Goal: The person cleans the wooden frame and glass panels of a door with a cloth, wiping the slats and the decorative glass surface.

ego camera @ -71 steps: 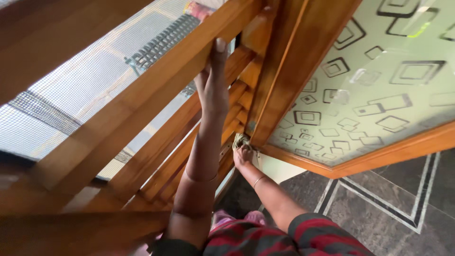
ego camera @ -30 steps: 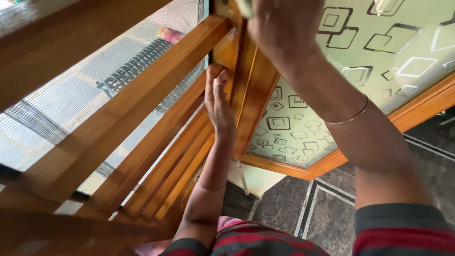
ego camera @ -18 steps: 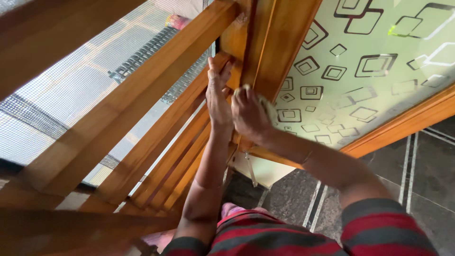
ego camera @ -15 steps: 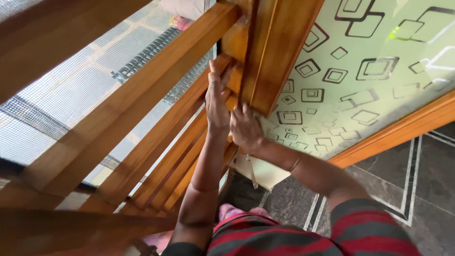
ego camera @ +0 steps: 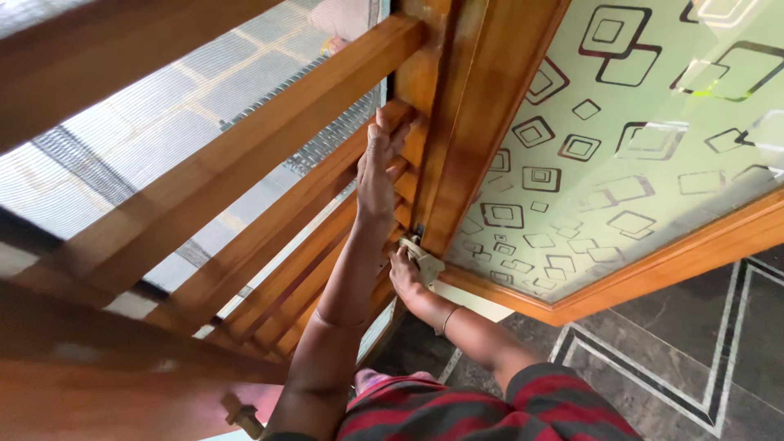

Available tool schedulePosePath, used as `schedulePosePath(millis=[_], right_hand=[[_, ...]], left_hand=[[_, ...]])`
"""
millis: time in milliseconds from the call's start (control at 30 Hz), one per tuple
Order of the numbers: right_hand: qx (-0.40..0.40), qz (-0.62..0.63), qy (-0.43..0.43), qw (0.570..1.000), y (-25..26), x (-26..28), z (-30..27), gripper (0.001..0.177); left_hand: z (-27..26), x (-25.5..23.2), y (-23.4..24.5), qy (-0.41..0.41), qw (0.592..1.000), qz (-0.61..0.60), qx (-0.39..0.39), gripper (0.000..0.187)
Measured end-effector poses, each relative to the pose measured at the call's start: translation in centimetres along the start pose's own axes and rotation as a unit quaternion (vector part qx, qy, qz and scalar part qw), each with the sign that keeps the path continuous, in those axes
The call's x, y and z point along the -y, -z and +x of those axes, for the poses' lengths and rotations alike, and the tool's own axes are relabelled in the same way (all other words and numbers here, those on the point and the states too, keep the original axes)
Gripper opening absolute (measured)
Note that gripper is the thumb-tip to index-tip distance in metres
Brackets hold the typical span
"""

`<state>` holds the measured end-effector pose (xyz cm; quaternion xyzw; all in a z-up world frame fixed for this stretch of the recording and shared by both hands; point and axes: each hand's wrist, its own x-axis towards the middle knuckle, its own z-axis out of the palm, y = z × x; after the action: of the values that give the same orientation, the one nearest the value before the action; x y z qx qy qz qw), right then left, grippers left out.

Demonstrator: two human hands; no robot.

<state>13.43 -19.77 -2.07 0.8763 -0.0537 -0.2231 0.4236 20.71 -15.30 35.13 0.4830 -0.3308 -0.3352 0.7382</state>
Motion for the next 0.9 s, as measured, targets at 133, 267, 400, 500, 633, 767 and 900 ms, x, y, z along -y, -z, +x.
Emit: schedulePosePath(millis=[133,267,400,500,633,767,900], right_hand=[[-0.044,0.059,-0.042,0.996,-0.4,0.3,-0.4,0.047],[-0.188,0.137,-0.116,0.966,-1.0,0.5,-2.9,0.050],[-0.238,0.273,-0.091,0.928,-1.0,3.4,-8.1,0.041],[-0.263,0.446,-0.116,0.848,-1.3,2.9,-8.7,0.033],[0.064,0.707,-0.052,0.703,-2.4,1.6,-8.0,0.044],[-0.036,0.942,-0.154,0.296,-4.3,-2.2,-8.4,0.043],[-0.130,0.964,-0.155,-0.170,-2.4,-5.0,-12.6,0.042]], left_hand=[[-0.2,0.1,-0.1,-0.004,1.000,0.010,-0.018,0.081],[-0.3,0.5,-0.5,-0.004,0.999,0.014,-0.034,0.081],[-0.3,0.5,-0.5,-0.012,0.999,0.018,-0.040,0.081],[-0.3,-0.3,-1.0,-0.008,0.999,0.023,-0.041,0.082],[-2.9,-3.6,-3.0,0.031,0.995,-0.072,-0.067,0.077],[-11.3,-10.3,-7.2,-0.147,0.966,-0.138,0.161,0.052],[-17.2,-16.7,-9.7,-0.123,0.913,-0.161,0.354,0.038]])
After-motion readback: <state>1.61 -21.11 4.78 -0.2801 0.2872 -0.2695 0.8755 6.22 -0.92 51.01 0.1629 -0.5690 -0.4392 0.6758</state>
